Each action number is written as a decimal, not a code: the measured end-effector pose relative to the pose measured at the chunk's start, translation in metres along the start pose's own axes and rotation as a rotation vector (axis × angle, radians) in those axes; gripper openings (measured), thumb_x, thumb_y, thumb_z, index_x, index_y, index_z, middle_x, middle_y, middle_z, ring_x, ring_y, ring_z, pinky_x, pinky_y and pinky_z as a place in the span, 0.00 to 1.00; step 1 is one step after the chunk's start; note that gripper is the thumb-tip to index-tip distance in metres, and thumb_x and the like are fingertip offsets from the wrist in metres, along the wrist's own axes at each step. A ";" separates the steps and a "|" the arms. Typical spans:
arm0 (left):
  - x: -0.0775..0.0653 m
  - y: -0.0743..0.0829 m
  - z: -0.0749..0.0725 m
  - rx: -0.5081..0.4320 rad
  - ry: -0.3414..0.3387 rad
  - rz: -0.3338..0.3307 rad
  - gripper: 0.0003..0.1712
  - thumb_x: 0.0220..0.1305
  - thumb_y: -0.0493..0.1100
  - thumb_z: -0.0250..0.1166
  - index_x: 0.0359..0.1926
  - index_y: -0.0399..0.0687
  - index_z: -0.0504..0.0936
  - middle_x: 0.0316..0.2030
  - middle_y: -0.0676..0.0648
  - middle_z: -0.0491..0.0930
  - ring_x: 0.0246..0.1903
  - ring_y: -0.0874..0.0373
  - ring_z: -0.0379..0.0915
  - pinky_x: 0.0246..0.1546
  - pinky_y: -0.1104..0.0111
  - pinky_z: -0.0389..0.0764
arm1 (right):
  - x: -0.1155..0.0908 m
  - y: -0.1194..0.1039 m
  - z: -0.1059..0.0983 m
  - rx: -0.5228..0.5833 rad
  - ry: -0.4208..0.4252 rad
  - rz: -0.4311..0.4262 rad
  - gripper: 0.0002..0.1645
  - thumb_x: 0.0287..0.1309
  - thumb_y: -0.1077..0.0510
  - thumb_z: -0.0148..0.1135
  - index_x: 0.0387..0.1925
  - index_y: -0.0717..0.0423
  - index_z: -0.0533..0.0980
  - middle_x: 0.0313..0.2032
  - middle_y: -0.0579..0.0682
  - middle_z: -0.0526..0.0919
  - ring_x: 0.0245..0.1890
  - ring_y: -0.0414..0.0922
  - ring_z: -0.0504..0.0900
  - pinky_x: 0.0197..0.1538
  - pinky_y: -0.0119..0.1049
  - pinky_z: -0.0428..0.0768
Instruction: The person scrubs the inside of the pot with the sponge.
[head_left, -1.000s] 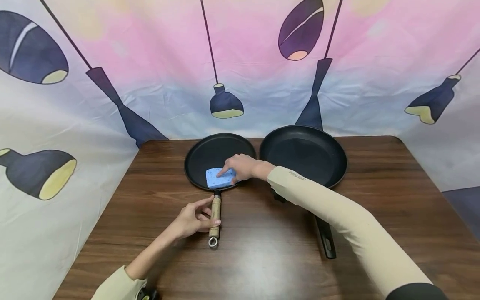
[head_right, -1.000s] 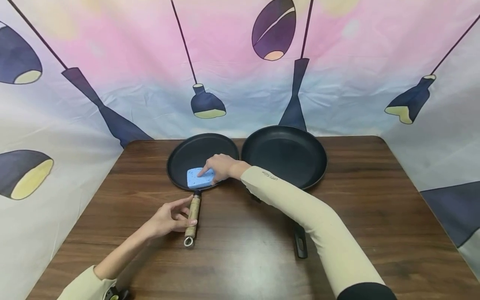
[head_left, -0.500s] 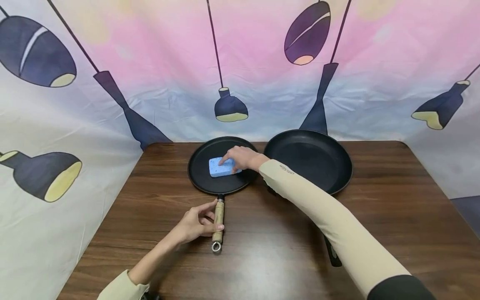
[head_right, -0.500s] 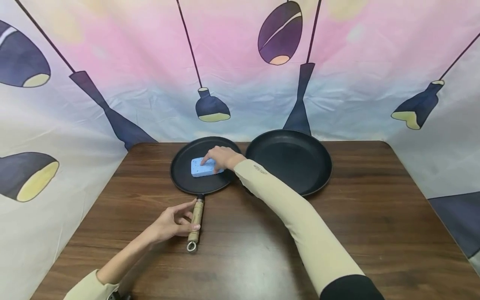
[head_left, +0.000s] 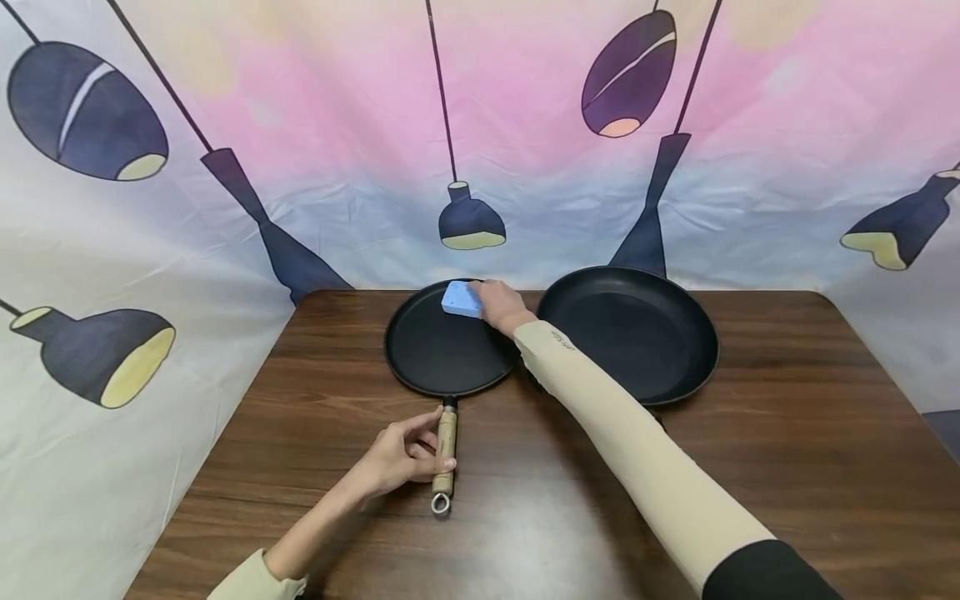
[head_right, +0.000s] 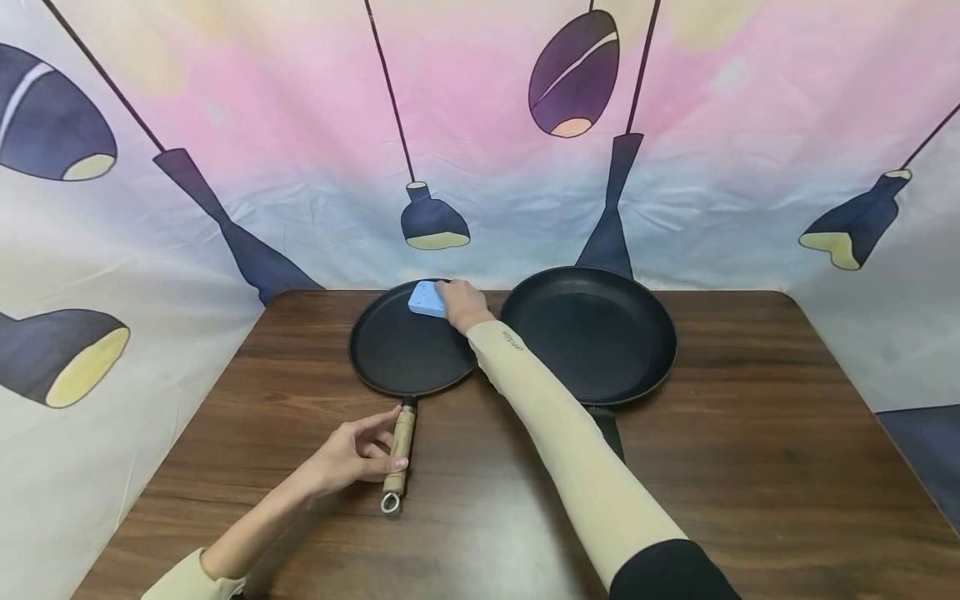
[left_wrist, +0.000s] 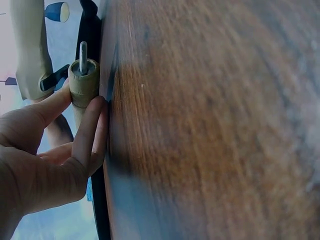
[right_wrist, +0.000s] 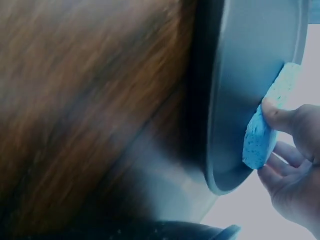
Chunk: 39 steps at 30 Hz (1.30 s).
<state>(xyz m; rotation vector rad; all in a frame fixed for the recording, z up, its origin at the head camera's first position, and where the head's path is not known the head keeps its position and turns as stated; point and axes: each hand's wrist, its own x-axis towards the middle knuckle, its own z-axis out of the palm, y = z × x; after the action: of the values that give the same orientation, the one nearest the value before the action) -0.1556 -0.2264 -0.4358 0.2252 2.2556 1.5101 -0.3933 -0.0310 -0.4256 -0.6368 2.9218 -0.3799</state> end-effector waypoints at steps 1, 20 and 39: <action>0.001 0.000 0.000 0.002 0.003 -0.004 0.51 0.59 0.40 0.77 0.77 0.33 0.59 0.43 0.39 0.80 0.33 0.63 0.80 0.33 0.72 0.87 | 0.000 0.001 -0.001 0.019 0.001 0.008 0.37 0.71 0.61 0.62 0.77 0.48 0.63 0.71 0.55 0.72 0.70 0.51 0.73 0.67 0.45 0.79; -0.007 -0.004 0.001 -0.007 0.008 -0.007 0.51 0.60 0.40 0.77 0.77 0.32 0.58 0.44 0.38 0.80 0.34 0.60 0.81 0.34 0.68 0.89 | -0.042 0.015 -0.007 0.033 -0.170 -0.208 0.33 0.63 0.53 0.71 0.69 0.41 0.74 0.69 0.52 0.74 0.68 0.51 0.74 0.69 0.45 0.78; -0.001 0.002 0.000 0.001 0.006 -0.004 0.51 0.60 0.40 0.77 0.76 0.31 0.59 0.43 0.39 0.81 0.33 0.62 0.81 0.32 0.70 0.88 | -0.075 -0.003 -0.016 0.008 -0.265 -0.431 0.32 0.58 0.55 0.76 0.64 0.43 0.79 0.65 0.50 0.79 0.69 0.49 0.75 0.71 0.43 0.77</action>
<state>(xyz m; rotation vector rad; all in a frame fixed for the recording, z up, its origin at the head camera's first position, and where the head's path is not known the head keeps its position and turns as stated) -0.1548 -0.2259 -0.4333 0.2161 2.2603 1.5095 -0.3272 0.0020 -0.4039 -1.2172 2.5187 -0.3188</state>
